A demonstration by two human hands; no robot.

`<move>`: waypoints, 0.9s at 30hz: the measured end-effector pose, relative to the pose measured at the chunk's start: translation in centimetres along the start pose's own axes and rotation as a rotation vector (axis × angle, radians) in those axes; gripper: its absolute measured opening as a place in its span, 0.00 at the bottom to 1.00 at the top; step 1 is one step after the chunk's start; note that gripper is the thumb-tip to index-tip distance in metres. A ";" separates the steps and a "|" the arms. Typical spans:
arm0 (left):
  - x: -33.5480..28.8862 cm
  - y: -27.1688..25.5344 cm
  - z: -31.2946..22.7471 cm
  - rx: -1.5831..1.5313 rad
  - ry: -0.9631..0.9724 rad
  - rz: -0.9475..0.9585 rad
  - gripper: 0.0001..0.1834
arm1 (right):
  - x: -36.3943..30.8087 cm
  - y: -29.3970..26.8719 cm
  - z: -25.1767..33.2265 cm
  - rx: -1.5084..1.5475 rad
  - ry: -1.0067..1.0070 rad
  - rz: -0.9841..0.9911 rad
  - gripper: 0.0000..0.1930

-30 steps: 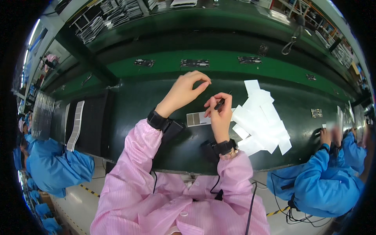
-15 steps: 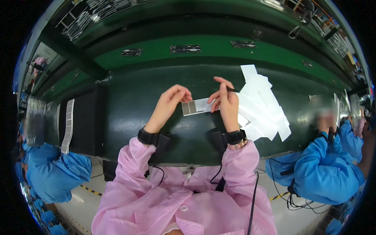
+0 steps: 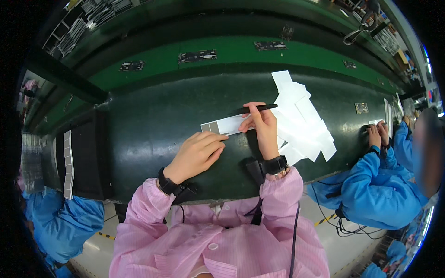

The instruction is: The worker is labeling or applying adhesive strips to flexible circuit boards at a factory assembly line.

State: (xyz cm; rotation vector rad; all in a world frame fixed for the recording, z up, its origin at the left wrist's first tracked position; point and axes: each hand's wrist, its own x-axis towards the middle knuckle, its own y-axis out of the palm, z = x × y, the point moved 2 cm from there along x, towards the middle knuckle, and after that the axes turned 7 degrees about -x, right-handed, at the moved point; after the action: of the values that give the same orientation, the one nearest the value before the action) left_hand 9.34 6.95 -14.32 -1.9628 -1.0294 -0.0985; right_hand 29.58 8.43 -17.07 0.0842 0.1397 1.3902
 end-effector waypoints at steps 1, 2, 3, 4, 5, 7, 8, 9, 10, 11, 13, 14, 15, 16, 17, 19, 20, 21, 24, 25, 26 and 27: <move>0.1 -0.1 0.0 -0.002 -0.004 -0.001 0.05 | 0.3 0.1 -0.1 -0.003 -0.016 -0.008 0.12; 0.2 -0.3 0.2 -0.037 -0.034 -0.007 0.05 | 0.5 0.1 -0.2 -0.005 -0.032 -0.015 0.12; 0.4 -0.4 0.3 -0.070 -0.062 -0.012 0.04 | 0.5 0.0 -0.2 -0.005 -0.032 -0.013 0.12; 0.7 -0.5 0.4 -0.067 -0.060 -0.013 0.04 | 0.5 -0.2 -0.1 -0.007 -0.026 -0.043 0.11; 1.2 -0.6 0.8 -0.084 -0.052 -0.027 0.04 | 0.6 -0.4 0.0 -0.007 -0.027 -0.077 0.11; 2.6 -1.0 1.7 -0.090 -0.027 -0.038 0.04 | 0.4 -1.2 0.4 0.004 -0.046 -0.147 0.11; 3.6 -1.2 2.8 -0.130 -0.091 -0.022 0.04 | 0.4 -1.6 0.3 0.012 -0.058 -0.212 0.11; 4.8 -1.6 3.9 -0.168 -0.149 -0.011 0.05 | 0.4 -1.9 0.4 0.027 -0.068 -0.265 0.11; 5.9 -1.7 5.3 -0.202 -0.187 -0.007 0.07 | 0.2 -2.4 0.3 0.061 -0.073 -0.292 0.10; 7.5 -2.2 5.9 -0.234 -0.230 -0.014 0.07 | 0.1 -2.9 0.3 0.079 -0.074 -0.327 0.10; 10.9 -3.0 7.1 -0.341 -0.278 -0.040 0.09 | -0.1 -3.8 0.4 0.126 -0.078 -0.389 0.10; 12.9 -3.2 7.9 -0.385 -0.290 -0.030 0.09 | -0.1 -4.2 0.2 0.159 -0.086 -0.414 0.09; 15.1 -3.5 8.3 -0.311 -0.264 -0.015 0.08 | -0.2 -4.4 0.5 0.171 -0.095 -0.425 0.09; 17.3 -3.8 8.6 -0.239 -0.238 -0.002 0.08 | -0.2 -4.6 0.7 0.182 -0.103 -0.435 0.10; 19.5 -2.9 9.6 -0.092 -0.185 0.001 0.08 | -0.2 -5.0 0.7 0.204 -0.117 -0.455 0.10; 22.5 -1.5 11.9 0.100 -0.194 0.048 0.15 | 0.0 -5.3 0.7 0.240 -0.118 -0.471 0.10; 23.5 -0.2 13.0 0.097 -0.178 0.052 0.15 | 0.1 -5.6 0.7 0.252 -0.117 -0.485 0.10; 24.5 1.4 14.2 0.139 -0.147 -0.022 0.19 | 0.1 -5.9 0.6 0.274 -0.119 -0.499 0.09; 25.4 5.1 17.2 0.188 -0.101 -0.100 0.29 | 0.3 -6.5 0.8 0.303 -0.109 -0.528 0.09; 25.2 6.2 18.2 0.238 -0.071 -0.126 0.29 | 0.4 -6.8 0.7 0.315 -0.110 -0.527 0.10; 25.2 6.7 18.3 0.287 -0.044 -0.151 0.30 | 0.5 -7.0 0.7 0.316 -0.115 -0.540 0.10; 25.3 6.9 18.6 0.220 -0.061 -0.171 0.29 | 0.6 -7.2 0.7 0.329 -0.102 -0.536 0.10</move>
State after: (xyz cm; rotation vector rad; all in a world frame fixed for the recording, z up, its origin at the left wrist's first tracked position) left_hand 24.88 34.72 -19.14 -1.6871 -1.1958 -0.0184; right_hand 36.76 7.74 -17.46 0.3640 0.2828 0.8167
